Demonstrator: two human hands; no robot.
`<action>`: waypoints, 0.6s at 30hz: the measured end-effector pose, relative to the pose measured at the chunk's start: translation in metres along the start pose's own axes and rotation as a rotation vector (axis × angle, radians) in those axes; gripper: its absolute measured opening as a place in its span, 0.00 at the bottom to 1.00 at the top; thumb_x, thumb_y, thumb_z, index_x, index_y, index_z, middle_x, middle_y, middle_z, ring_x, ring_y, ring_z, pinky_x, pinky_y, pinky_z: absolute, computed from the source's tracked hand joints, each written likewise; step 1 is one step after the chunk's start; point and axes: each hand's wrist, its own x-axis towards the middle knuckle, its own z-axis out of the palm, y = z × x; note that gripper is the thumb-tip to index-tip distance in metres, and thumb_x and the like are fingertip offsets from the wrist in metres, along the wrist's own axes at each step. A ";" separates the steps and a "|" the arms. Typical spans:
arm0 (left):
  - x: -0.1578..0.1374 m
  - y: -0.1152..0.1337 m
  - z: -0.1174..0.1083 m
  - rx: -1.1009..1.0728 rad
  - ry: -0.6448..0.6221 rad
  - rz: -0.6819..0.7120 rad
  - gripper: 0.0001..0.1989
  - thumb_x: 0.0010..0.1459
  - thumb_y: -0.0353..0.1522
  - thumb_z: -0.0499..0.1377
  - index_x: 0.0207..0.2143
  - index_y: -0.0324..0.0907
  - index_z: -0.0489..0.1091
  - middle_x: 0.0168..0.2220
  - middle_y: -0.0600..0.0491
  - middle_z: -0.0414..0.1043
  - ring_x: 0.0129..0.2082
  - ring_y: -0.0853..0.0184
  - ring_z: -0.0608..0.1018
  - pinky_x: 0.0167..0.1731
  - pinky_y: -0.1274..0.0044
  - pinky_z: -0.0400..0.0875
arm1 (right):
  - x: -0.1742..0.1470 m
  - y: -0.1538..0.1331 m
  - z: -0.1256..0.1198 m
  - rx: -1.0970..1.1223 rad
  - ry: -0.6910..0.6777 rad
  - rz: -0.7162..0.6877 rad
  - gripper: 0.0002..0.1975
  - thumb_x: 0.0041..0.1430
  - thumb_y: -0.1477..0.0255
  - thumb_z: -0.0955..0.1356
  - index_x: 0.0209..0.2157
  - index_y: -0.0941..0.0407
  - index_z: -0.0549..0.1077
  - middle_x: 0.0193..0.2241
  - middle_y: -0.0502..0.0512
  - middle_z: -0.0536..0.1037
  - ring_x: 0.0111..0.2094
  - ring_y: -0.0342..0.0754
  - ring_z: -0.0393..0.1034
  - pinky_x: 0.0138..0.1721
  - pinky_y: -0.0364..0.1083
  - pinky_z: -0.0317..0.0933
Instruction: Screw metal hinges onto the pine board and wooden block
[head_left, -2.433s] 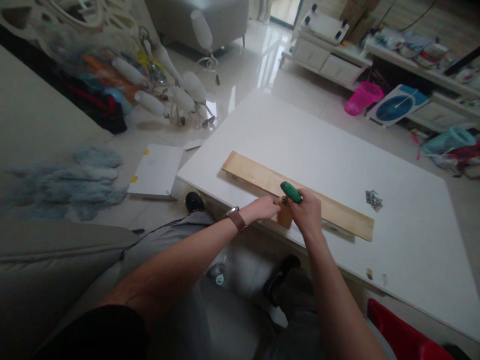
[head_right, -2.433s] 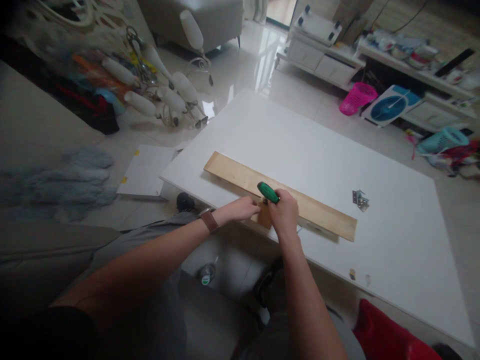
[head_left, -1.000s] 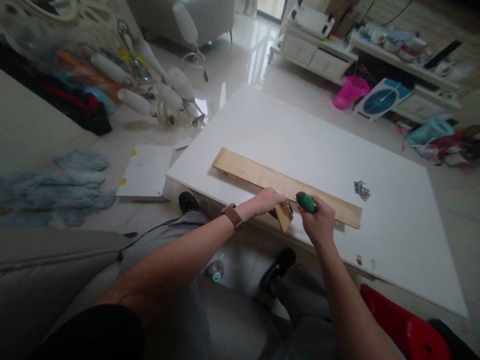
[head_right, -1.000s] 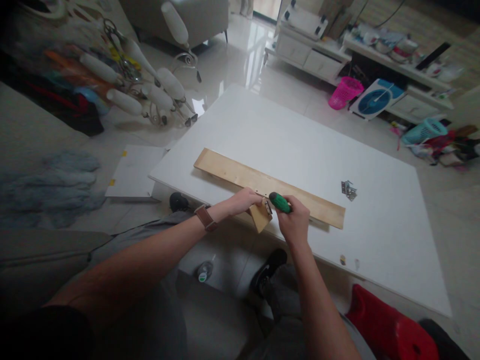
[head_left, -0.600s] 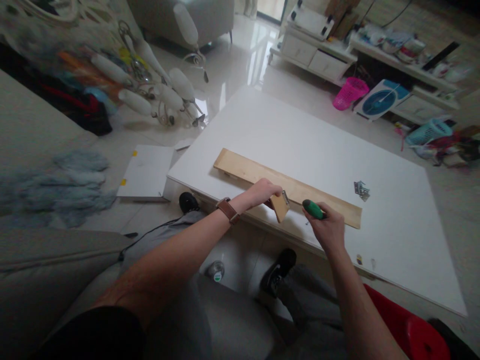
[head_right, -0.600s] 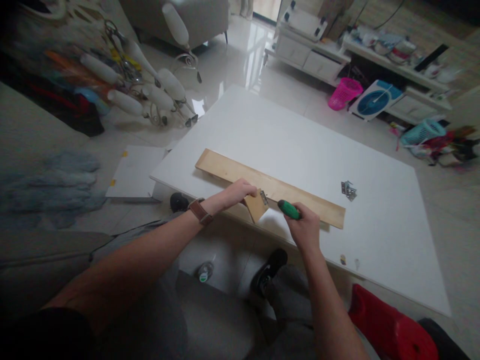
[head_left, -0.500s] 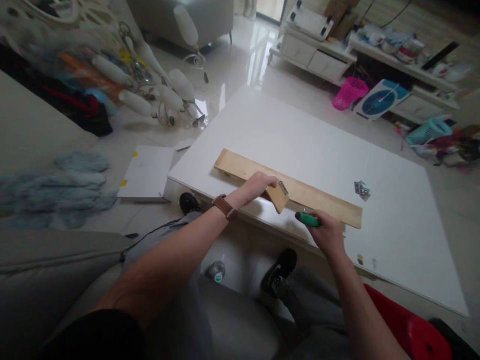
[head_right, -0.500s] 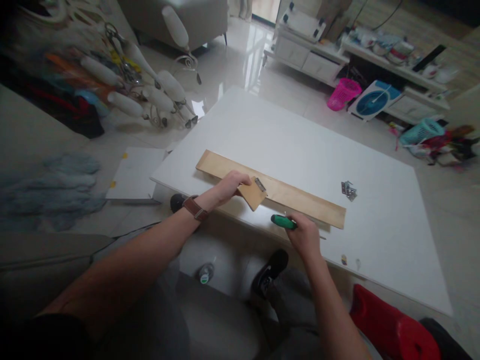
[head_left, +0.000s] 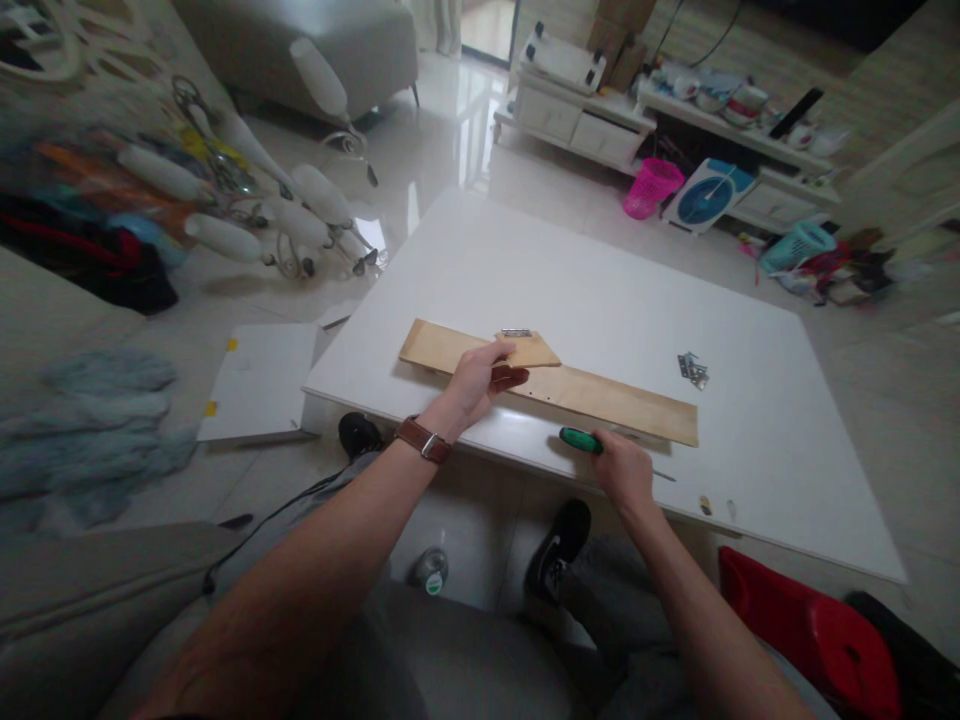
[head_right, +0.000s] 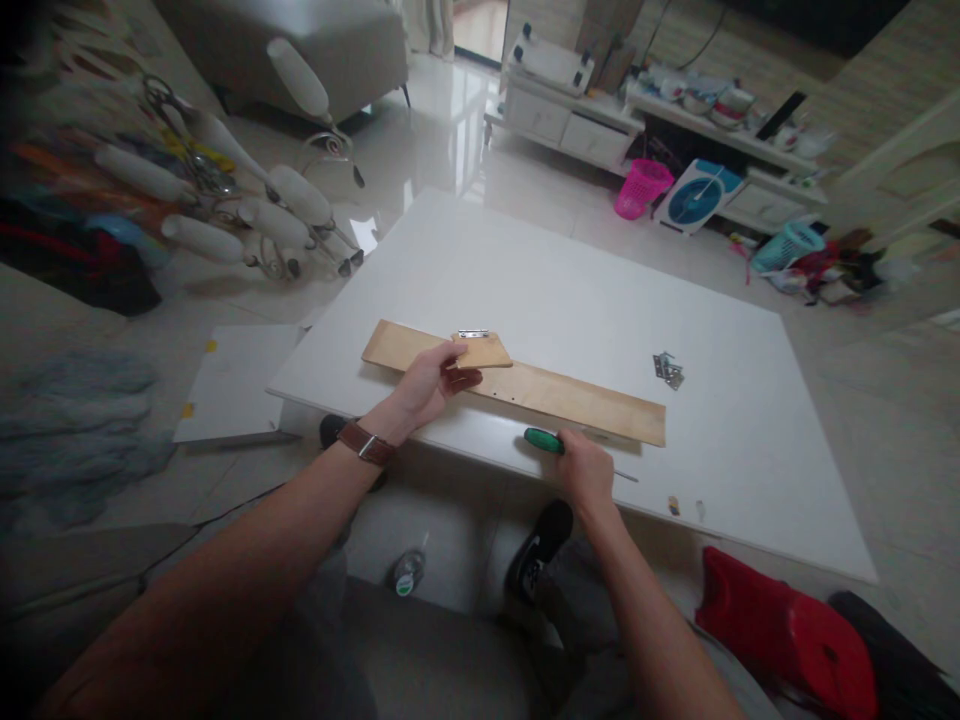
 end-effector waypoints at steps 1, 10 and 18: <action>-0.001 -0.001 0.000 -0.009 -0.002 -0.005 0.07 0.54 0.30 0.69 0.32 0.39 0.72 0.29 0.51 0.76 0.25 0.70 0.76 0.32 0.75 0.77 | -0.001 -0.001 -0.001 -0.002 0.004 0.010 0.15 0.65 0.77 0.65 0.42 0.53 0.83 0.36 0.59 0.86 0.31 0.52 0.75 0.30 0.48 0.43; -0.008 -0.026 0.005 0.054 -0.048 -0.018 0.14 0.54 0.34 0.74 0.30 0.37 0.73 0.28 0.54 0.77 0.22 0.74 0.76 0.30 0.78 0.74 | -0.003 -0.024 -0.026 0.520 0.163 0.080 0.11 0.62 0.67 0.69 0.41 0.54 0.84 0.36 0.59 0.87 0.34 0.54 0.78 0.35 0.48 0.59; -0.023 -0.050 0.013 0.209 -0.109 -0.079 0.20 0.49 0.41 0.78 0.30 0.35 0.77 0.31 0.52 0.79 0.22 0.77 0.72 0.31 0.78 0.73 | 0.016 -0.069 -0.047 1.411 0.204 0.306 0.30 0.56 0.43 0.72 0.37 0.58 0.85 0.28 0.59 0.84 0.29 0.50 0.75 0.35 0.49 0.68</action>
